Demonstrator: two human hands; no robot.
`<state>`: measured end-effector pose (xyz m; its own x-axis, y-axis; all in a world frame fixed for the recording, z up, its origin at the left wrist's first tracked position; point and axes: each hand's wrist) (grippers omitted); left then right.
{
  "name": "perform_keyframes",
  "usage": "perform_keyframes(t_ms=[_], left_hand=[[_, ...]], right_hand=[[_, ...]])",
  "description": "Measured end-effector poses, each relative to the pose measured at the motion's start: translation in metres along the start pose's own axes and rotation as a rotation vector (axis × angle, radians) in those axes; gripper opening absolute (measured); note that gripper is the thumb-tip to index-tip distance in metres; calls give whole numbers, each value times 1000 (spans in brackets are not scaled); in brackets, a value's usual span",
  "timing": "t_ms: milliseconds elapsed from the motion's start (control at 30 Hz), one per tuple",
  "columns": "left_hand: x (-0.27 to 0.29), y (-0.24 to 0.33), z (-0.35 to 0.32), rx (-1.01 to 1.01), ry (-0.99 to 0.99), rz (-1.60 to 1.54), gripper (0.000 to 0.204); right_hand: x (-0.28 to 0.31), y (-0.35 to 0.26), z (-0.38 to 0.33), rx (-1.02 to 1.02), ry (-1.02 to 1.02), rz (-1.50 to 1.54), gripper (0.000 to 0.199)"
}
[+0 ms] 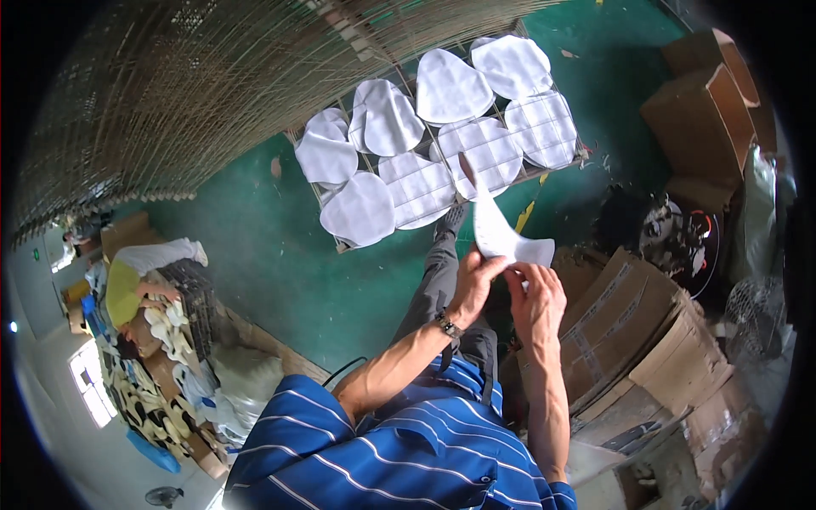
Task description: Placing white material components onto the metal wires of an industrial drying rack.
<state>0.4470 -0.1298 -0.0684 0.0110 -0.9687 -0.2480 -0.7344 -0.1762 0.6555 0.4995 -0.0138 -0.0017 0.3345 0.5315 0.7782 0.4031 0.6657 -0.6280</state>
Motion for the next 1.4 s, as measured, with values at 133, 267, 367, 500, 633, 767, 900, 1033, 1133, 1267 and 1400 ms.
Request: perform_keyframes(t_ms=[133, 267, 367, 500, 633, 767, 900, 1033, 1133, 1267, 1400], left_hand=[[29, 7, 74, -9, 83, -215, 31], [50, 18, 142, -54, 74, -381, 32], [74, 16, 193, -28, 175, -547, 30], [126, -19, 254, -56, 174, -688, 43], [193, -86, 323, -71, 346, -764, 46], [264, -171, 385, -2, 473, -789, 47], [321, -248, 416, 100, 613, -793, 51], [352, -298, 427, 146, 696, -779, 51], [363, -327, 433, 182, 760, -762, 47], [372, -352, 440, 357, 858, -766, 46], [377, -353, 439, 241, 780, -672, 46]], right_hand=[[-67, -16, 43, 100, -33, -58, 17], [-127, -22, 83, 120, -98, -25, 24], [-173, -19, 105, 137, -113, 23, 25], [-232, 5, 105, 140, -112, 83, 25], [-292, 54, 81, 67, -190, 120, 24], [-329, 114, 38, -9, -284, 104, 26], [-343, 163, -4, -155, -390, 36, 24], [-334, 193, -29, -295, -461, -15, 22], [-327, 205, -37, -351, -492, -25, 23], [-324, 216, -44, -479, -498, 37, 23], [-322, 223, -56, -518, -473, 56, 21]])
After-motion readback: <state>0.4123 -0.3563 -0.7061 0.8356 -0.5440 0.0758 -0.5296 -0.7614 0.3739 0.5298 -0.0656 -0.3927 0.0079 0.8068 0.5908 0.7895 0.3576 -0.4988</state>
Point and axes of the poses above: each hand's wrist, its own z-axis towards the middle knuckle, its own x-axis out of the back of the hand, y = z × x, and after that the axes turned 11 degrees about y, right-handed
